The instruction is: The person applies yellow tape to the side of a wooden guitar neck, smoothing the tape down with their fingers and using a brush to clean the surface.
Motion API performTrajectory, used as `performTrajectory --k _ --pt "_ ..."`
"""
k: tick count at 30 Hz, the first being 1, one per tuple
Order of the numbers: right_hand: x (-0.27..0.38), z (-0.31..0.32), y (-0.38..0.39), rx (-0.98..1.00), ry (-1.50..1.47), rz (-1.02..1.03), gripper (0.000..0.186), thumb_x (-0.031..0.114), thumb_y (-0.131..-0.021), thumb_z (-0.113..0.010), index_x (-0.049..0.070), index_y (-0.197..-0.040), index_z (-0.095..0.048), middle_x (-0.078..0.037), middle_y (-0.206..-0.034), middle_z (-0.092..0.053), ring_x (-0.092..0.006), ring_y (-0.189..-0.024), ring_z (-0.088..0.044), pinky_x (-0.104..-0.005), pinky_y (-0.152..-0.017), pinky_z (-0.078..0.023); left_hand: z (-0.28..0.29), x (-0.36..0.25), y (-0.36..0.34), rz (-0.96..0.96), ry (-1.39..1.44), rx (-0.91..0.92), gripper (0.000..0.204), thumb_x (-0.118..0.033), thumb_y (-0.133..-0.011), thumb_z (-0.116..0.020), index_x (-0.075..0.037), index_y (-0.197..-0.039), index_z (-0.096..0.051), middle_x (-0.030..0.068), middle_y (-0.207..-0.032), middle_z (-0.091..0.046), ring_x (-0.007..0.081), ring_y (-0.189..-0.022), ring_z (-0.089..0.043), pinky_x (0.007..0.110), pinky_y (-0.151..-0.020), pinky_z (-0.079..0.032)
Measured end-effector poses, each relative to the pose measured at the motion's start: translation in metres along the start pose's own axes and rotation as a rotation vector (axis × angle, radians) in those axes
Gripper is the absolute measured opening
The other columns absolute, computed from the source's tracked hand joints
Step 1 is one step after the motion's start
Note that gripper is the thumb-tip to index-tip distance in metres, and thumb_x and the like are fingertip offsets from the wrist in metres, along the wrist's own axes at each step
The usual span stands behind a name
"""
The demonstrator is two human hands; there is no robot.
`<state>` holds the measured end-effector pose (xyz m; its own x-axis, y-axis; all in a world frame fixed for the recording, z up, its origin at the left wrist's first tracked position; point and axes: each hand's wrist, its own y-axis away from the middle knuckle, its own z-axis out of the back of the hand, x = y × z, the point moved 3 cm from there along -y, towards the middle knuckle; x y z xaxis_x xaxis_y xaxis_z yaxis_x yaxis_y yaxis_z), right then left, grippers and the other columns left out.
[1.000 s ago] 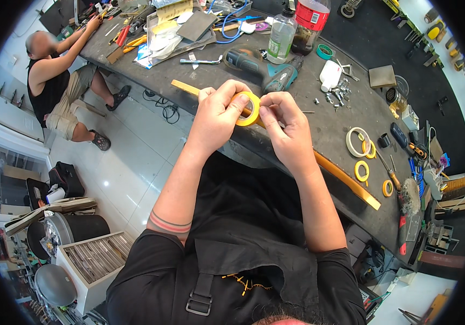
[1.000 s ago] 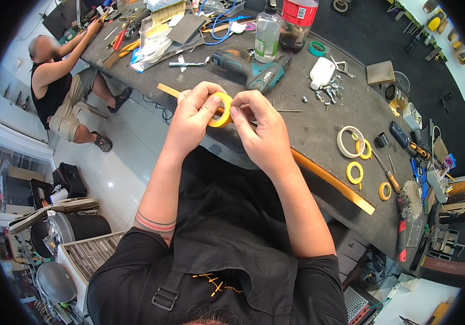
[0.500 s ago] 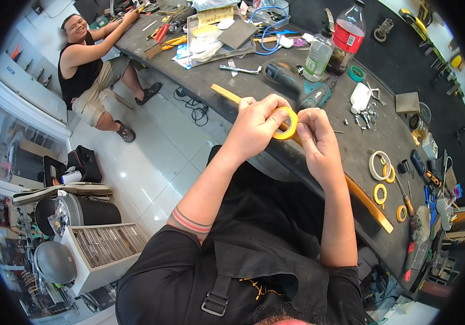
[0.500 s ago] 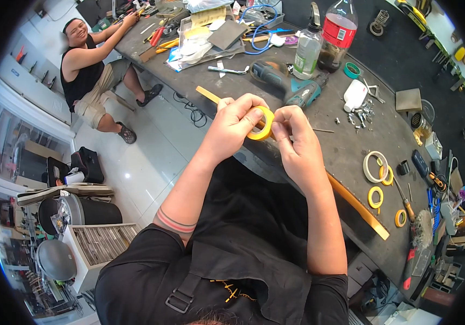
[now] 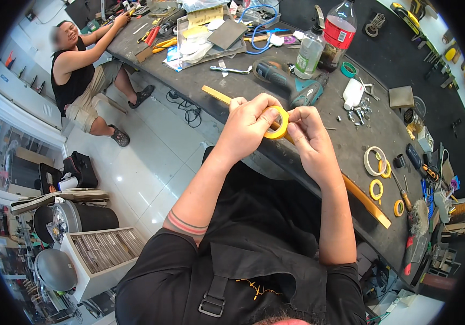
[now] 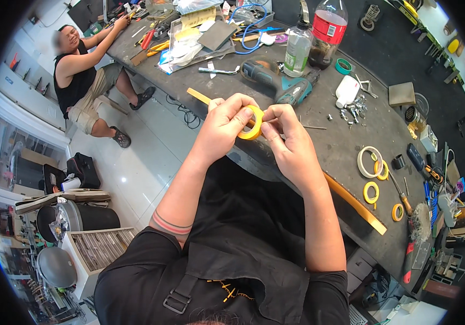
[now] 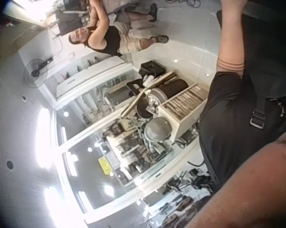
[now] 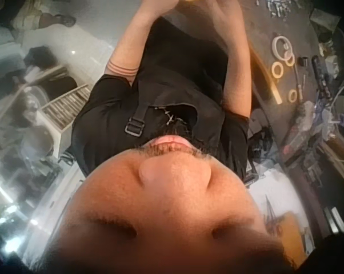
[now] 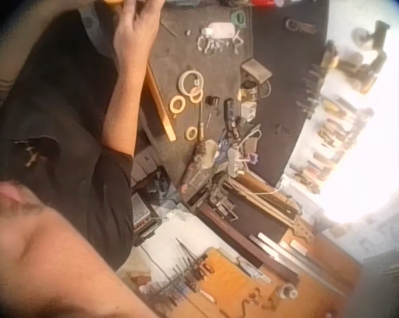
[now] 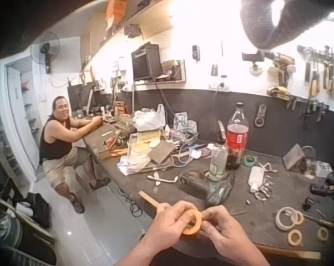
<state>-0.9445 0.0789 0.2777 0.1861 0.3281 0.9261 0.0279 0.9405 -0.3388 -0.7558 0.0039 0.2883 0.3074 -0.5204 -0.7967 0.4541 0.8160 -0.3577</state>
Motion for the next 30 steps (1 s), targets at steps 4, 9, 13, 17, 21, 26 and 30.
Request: performTrajectory --k 4,9,13,17,21,26,30 --pt "0.0 0.001 -0.002 0.066 0.025 -0.014 0.017 0.004 -0.116 -0.071 0.005 -0.13 -0.061 -0.006 -0.114 -0.07 -0.0168 -0.107 -0.071 -0.0349 -0.101 -0.058 0.004 -0.001 0.001 -0.012 -0.028 0.024 0.021 -0.025 -0.117 -0.065 -0.012 -0.125 -0.079 0.0041 -0.108 -0.08 0.0253 -0.111 -0.05 0.041 -0.11 -0.042" --pt "0.004 0.003 -0.002 0.1 0.065 -0.02 0.016 0.006 -0.117 -0.071 0.006 -0.128 -0.06 -0.006 -0.111 -0.068 -0.0172 -0.106 -0.068 -0.0353 -0.1 -0.058 0.004 0.002 0.002 -0.012 -0.033 0.053 0.021 -0.024 -0.119 -0.063 -0.012 -0.126 -0.079 0.0026 -0.108 -0.08 0.0241 -0.114 -0.05 0.04 -0.111 -0.042" --pt "0.002 0.001 -0.001 0.056 -0.015 -0.03 0.018 0.007 -0.117 -0.072 0.006 -0.131 -0.061 -0.006 -0.115 -0.071 -0.017 -0.11 -0.071 -0.0357 -0.103 -0.059 0.003 0.002 0.0 -0.017 0.002 0.055 0.023 -0.024 -0.121 -0.06 -0.01 -0.128 -0.077 0.0009 -0.104 -0.082 0.0219 -0.114 -0.05 0.04 -0.112 -0.041" --pt "-0.001 0.001 -0.001 0.05 -0.043 -0.038 0.02 0.006 -0.117 -0.072 0.006 -0.135 -0.062 -0.007 -0.118 -0.073 -0.0169 -0.113 -0.073 -0.0359 -0.105 -0.059 0.003 0.002 0.0 -0.023 -0.002 0.06 0.022 -0.024 -0.121 -0.06 -0.011 -0.127 -0.078 0.0003 -0.1 -0.082 0.0205 -0.112 -0.051 0.04 -0.112 -0.039" --pt "0.005 0.002 0.0 0.067 -0.02 -0.044 0.02 0.006 -0.117 -0.072 0.006 -0.135 -0.062 -0.006 -0.116 -0.073 -0.0171 -0.11 -0.073 -0.0359 -0.104 -0.059 0.003 0.004 0.001 -0.017 -0.002 0.051 0.022 -0.024 -0.121 -0.06 -0.012 -0.126 -0.078 -0.0001 -0.099 -0.081 0.0199 -0.11 -0.052 0.04 -0.113 -0.038" --pt "0.013 0.002 0.001 0.075 0.082 -0.025 0.018 0.005 -0.116 -0.072 0.007 -0.131 -0.064 -0.006 -0.11 -0.071 -0.0169 -0.106 -0.071 -0.0356 -0.1 -0.058 0.003 0.001 0.003 -0.026 -0.015 0.038 0.023 -0.024 -0.121 -0.06 -0.011 -0.126 -0.078 -0.0007 -0.099 -0.081 0.0193 -0.109 -0.053 0.04 -0.114 -0.036" --pt "0.011 0.002 -0.001 0.092 0.11 -0.006 0.018 0.005 -0.115 -0.073 0.008 -0.131 -0.063 -0.006 -0.11 -0.071 -0.017 -0.105 -0.07 -0.0355 -0.098 -0.058 0.005 0.002 0.002 -0.036 -0.032 0.066 0.023 -0.024 -0.121 -0.059 -0.012 -0.126 -0.078 0.0002 -0.101 -0.082 0.02 -0.109 -0.053 0.04 -0.114 -0.036"
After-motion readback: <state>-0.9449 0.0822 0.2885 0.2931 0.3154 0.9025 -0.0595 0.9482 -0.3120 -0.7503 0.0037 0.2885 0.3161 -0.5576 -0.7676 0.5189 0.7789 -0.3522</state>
